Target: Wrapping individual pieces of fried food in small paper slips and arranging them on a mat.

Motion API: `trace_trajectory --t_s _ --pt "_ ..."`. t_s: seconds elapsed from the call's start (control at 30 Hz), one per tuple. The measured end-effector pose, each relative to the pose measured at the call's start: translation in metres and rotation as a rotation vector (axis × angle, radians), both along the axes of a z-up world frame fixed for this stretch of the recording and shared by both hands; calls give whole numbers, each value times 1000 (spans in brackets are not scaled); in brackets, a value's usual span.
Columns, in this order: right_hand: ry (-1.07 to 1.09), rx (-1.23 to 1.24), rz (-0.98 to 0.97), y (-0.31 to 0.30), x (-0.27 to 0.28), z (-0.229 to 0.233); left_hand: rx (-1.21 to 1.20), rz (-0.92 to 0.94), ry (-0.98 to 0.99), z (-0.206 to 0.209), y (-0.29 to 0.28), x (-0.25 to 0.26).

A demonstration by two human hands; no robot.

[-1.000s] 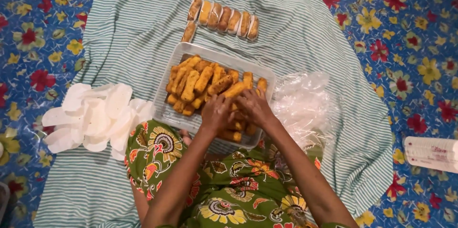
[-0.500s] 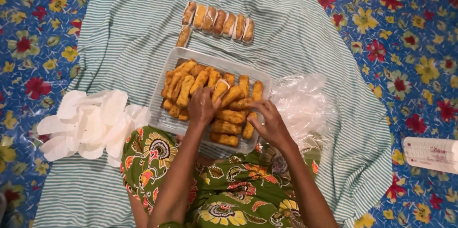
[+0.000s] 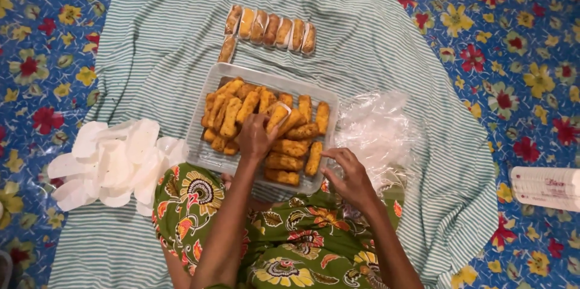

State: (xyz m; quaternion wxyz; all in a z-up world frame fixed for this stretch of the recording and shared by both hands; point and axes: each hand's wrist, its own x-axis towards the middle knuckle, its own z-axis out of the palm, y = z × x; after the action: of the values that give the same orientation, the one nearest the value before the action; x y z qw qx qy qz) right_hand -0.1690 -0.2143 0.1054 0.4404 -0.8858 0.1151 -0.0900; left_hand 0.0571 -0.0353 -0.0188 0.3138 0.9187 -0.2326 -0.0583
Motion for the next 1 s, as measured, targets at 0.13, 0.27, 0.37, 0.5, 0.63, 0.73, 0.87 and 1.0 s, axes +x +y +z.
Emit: trace_trajectory --t_s 0.13,0.27,0.37,0.5,0.63,0.73,0.87,1.0 --pt "-14 16 7 7 -2 9 1 1 -25 22 1 -5" --pt "-14 74 17 16 -2 10 35 19 -121 10 9 -3" --pt "-17 138 24 27 1 7 4 31 -172 28 19 -9" --pt "32 277 -34 49 7 -3 -42 68 -73 8 36 -19" --pt "32 389 -91 67 11 -18 -288 -4 -62 106 36 -51" --pt "12 765 -160 78 23 -27 -462 -160 -62 138 33 -75" --pt "-63 1245 -227 94 34 -6 -636 -306 -182 170 19 -130" --pt "-129 1846 -267 126 46 84 -469 -401 -525 139 19 -126"
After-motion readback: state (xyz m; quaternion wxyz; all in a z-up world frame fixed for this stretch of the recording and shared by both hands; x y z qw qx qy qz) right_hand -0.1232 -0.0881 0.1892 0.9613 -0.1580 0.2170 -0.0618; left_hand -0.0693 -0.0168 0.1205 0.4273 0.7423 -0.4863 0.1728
